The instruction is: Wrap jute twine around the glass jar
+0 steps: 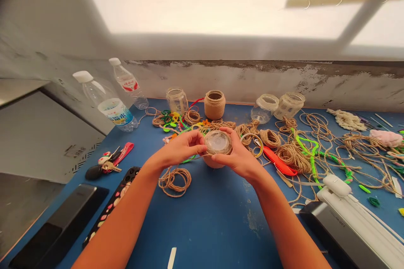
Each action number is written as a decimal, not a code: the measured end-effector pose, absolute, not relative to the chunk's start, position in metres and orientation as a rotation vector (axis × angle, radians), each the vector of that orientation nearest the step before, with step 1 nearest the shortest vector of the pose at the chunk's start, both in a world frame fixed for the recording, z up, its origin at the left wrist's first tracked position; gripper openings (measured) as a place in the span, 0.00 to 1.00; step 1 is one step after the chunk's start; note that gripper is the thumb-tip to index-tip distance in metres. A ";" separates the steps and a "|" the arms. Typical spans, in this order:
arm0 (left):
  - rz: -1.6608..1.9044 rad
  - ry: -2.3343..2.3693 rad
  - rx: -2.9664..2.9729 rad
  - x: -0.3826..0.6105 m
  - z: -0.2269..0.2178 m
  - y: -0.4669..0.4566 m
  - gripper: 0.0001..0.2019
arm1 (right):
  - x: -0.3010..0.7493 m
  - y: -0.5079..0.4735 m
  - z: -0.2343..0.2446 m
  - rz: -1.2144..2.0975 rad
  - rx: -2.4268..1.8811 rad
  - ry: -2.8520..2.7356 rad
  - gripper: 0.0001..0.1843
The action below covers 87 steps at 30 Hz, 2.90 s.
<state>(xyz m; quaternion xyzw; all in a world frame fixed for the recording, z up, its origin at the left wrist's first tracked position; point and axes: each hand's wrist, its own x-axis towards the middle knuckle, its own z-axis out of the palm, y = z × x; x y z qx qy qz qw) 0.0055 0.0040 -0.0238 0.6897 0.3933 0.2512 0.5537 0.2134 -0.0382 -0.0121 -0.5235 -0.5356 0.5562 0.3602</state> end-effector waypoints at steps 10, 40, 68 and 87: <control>0.594 0.840 1.454 0.005 -0.026 0.005 0.13 | 0.214 -0.038 -0.012 1.436 -1.350 -1.385 0.45; 0.670 0.960 1.236 0.016 -0.013 0.002 0.02 | 0.214 -0.039 -0.013 1.430 -1.322 -1.401 0.45; 0.697 0.947 1.237 0.016 -0.013 0.000 0.03 | 0.215 -0.039 -0.015 1.434 -1.315 -1.413 0.45; 0.397 0.931 1.644 -0.009 0.010 -0.006 0.06 | 0.215 -0.039 -0.013 1.415 -1.352 -1.425 0.45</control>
